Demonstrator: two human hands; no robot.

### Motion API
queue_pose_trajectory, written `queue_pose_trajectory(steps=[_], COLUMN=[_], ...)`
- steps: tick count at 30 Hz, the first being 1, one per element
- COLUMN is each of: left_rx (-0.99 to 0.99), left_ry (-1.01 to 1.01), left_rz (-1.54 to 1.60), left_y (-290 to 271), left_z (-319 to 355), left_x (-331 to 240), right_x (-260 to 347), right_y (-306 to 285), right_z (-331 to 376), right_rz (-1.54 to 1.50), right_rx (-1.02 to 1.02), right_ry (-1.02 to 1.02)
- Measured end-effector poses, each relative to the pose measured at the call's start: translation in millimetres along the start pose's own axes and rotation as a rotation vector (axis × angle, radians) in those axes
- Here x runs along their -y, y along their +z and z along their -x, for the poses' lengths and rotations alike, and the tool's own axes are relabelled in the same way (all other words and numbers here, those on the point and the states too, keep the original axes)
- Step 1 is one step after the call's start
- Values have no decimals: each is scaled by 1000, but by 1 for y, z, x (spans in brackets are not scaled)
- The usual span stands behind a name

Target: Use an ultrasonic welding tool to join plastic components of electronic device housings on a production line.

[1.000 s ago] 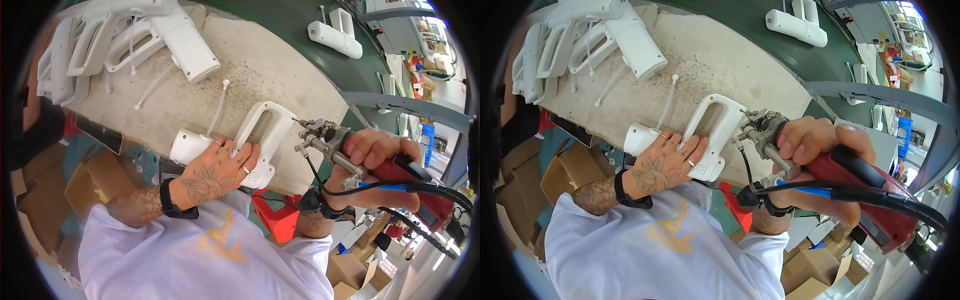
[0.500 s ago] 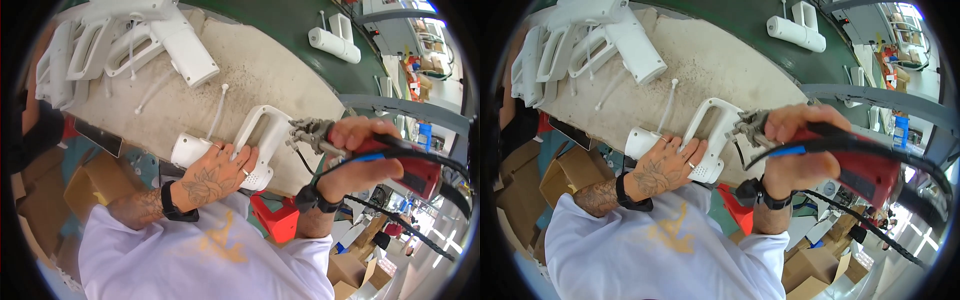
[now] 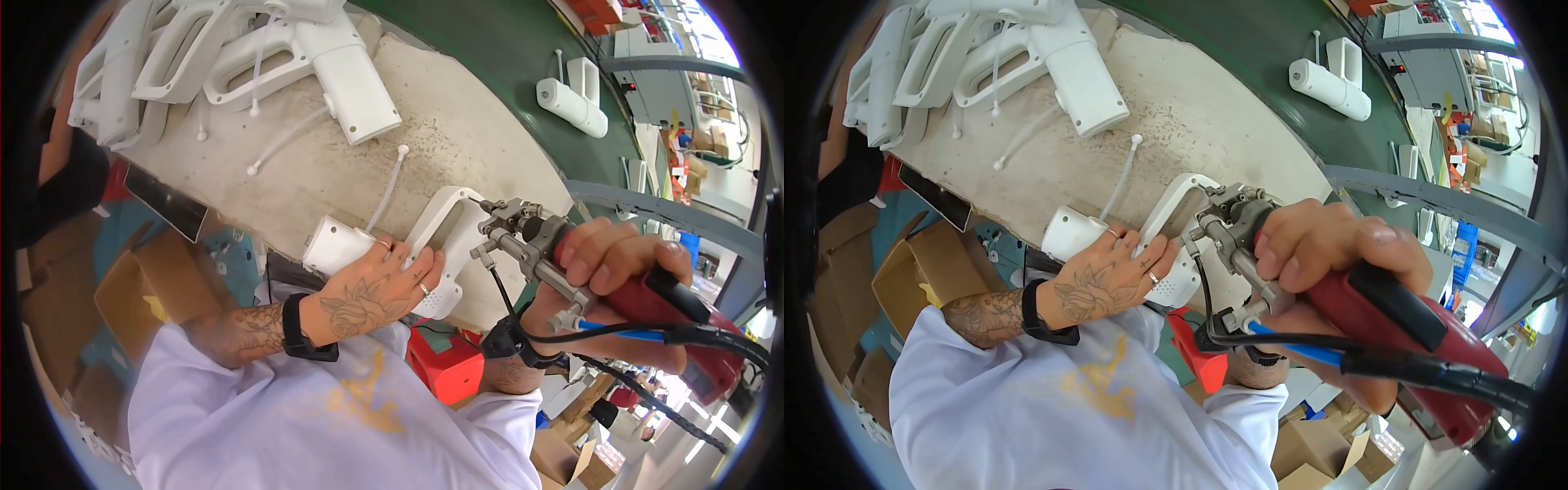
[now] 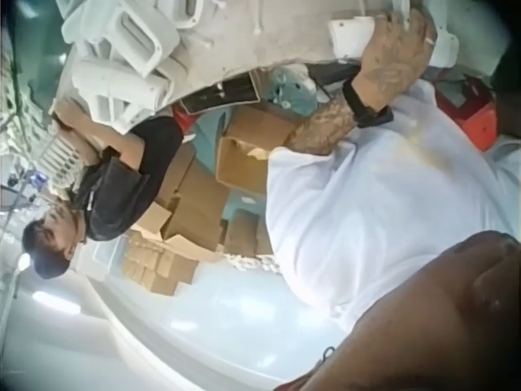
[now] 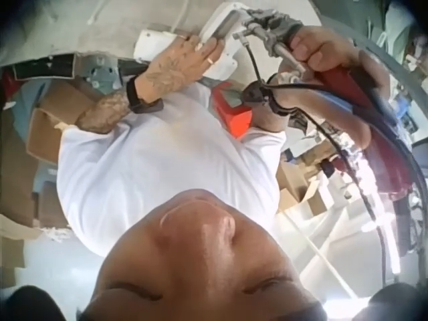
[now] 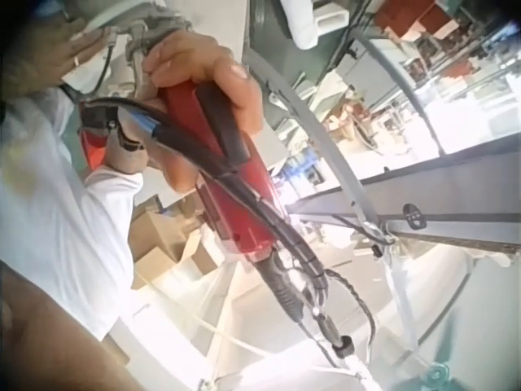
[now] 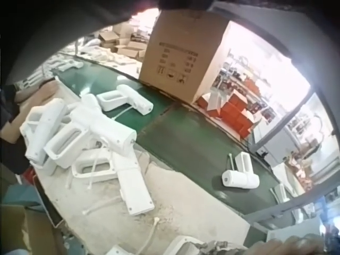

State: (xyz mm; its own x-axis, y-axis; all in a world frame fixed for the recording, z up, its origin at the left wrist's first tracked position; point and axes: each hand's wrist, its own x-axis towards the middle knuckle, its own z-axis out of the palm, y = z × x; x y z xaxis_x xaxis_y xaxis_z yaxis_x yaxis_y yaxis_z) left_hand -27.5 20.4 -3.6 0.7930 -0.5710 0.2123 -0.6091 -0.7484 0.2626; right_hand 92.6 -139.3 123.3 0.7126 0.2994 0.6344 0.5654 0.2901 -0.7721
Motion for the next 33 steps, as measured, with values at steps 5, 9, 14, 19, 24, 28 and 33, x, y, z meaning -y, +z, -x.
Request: queue_pose_trajectory(steps=[5,9,14,19,24,28,33], left_rx=[12,25,-16,39,-1,108,106], left_ry=[11,13,15,19,-31,-86,-139], left_rz=[-23,-21,-51,25,9,97,64], left_y=[-1,-2,-1,-1,-19,-40,-18], left_z=[-1,-2,2,1,18,25,15], left_x=[3,7,2,-1,8,44,43], right_x=[-13,-24,-35,-29,11,47,33], right_y=[7,18,19,45,18,24,34], right_z=[4,3,3,0,13,20,25], right_rz=[-114,-29,-48,315,7,-100,-88], right_rx=[-88,-251,-200,-353,-252,-131,-71], right_ry=[44,87,119,253,51,-55,-4])
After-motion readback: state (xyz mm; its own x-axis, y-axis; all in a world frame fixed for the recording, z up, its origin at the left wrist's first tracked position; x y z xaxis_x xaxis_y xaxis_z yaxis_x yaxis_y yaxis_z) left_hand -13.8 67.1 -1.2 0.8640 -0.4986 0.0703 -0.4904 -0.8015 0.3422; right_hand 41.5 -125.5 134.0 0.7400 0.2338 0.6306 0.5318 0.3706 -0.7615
